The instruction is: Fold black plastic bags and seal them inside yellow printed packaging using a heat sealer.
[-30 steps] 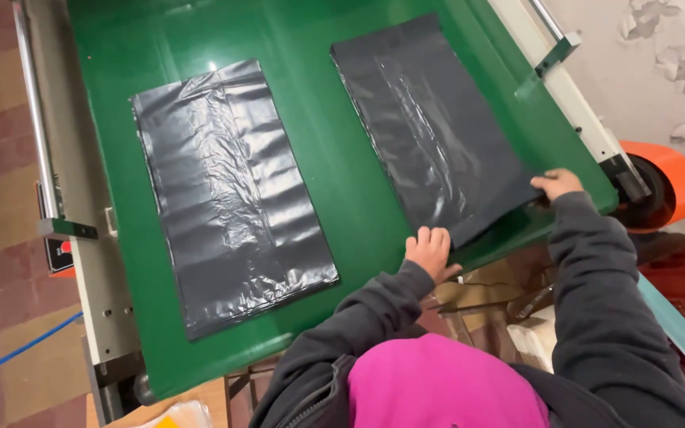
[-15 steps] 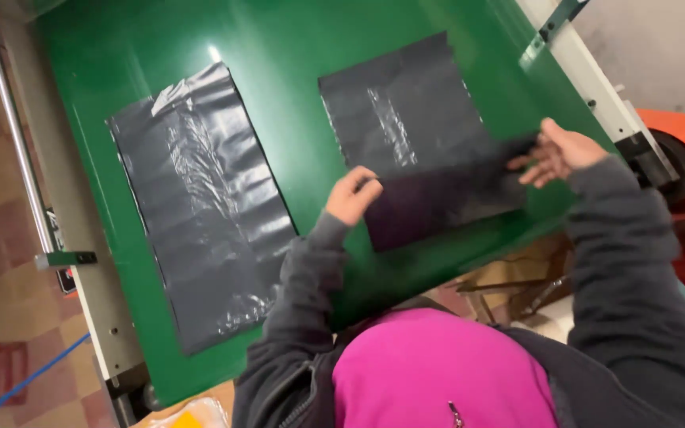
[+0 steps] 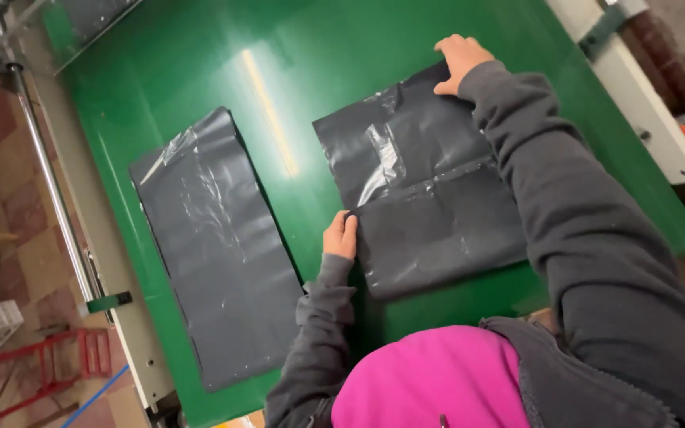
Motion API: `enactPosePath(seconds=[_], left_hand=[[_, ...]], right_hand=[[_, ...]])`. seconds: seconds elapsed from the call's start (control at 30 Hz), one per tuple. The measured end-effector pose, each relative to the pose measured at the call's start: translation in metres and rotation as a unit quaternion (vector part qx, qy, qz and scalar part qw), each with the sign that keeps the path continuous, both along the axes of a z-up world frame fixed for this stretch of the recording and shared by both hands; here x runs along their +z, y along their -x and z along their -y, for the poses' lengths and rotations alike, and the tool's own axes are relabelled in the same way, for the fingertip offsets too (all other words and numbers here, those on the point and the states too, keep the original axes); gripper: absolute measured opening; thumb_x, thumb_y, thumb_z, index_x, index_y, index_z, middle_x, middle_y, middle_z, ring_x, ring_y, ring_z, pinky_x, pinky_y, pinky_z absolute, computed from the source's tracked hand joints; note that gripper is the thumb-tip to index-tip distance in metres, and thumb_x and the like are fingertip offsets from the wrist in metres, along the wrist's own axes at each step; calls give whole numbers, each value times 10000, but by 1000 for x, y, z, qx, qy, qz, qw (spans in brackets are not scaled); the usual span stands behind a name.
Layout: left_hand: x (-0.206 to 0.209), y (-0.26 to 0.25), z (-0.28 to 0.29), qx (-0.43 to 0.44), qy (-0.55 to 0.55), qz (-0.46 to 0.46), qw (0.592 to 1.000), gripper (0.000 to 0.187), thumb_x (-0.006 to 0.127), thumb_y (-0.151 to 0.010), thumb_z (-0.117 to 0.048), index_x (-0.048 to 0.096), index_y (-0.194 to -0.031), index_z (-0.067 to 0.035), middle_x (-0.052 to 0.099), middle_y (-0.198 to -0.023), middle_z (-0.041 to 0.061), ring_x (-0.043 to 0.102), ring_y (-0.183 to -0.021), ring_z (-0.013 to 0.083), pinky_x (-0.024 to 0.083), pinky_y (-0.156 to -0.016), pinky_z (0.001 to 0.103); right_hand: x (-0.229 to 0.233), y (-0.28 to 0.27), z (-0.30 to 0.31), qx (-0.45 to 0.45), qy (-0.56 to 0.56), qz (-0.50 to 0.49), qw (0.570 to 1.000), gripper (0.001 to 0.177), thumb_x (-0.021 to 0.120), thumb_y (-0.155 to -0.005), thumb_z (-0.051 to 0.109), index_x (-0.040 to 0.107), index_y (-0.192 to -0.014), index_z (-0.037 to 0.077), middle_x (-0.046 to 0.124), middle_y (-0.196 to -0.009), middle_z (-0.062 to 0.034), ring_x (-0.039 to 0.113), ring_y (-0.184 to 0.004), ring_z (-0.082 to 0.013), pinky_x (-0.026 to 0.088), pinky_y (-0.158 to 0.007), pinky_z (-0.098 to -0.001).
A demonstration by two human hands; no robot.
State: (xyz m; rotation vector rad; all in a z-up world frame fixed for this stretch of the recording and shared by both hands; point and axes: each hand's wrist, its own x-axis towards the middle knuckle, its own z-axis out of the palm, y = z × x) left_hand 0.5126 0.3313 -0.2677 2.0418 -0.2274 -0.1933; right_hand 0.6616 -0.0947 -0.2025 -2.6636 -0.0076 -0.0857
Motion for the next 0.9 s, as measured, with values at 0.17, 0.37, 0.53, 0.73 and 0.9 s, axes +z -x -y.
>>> enactPosePath(seconds=[0.17, 0.37, 0.53, 0.73, 0.9], left_hand=[[-22, 1, -4, 78, 119, -124, 982, 218, 648, -1008, -186, 675, -1101, 8, 704, -898, 15, 615, -821, 52, 516, -770, 250], [-10, -1, 4, 112, 75, -95, 986, 212, 677, -969, -189, 692, -1055, 4, 721, -846, 36, 639, -754, 74, 535, -725, 266], [-15, -11, 9, 110, -12, -62, 992, 222, 707, -932, -220, 698, -1002, -10, 745, -819, 87, 684, -719, 140, 555, -719, 302], [-60, -15, -6, 111, 22, 50, 992, 264, 668, -832, -139, 658, -1058, -4, 727, -895, 129, 668, -815, 187, 548, -774, 333], [-113, -30, -1, 153, 66, -33, 985, 126, 686, -924, -138, 684, -991, -32, 719, -855, 102, 647, -774, 162, 549, -757, 307]], right_hand=[[-5, -39, -15, -5, 61, -218, 974, 730, 893, -734, 387, 613, -1322, 56, 678, -1246, -149, 626, -1178, -367, 506, -974, -483], [-20, -27, -29, 33, 143, -208, 967, 496, 864, -752, 396, 707, -1125, 111, 726, -1063, -122, 650, -1037, -339, 486, -906, -467], [40, 75, -55, 1, 42, 0, 999, 335, 773, -833, 231, 686, -1139, 127, 717, -1048, -93, 648, -1016, -336, 441, -891, -469], [89, 260, -107, -28, 65, 254, 965, 253, 699, -788, 51, 732, -1004, 177, 605, -1017, -47, 568, -1064, -313, 407, -926, -455], [41, 351, -118, -41, 111, 216, 969, 371, 651, -688, 47, 764, -1026, 153, 649, -1114, -39, 578, -1186, -307, 426, -1049, -499]])
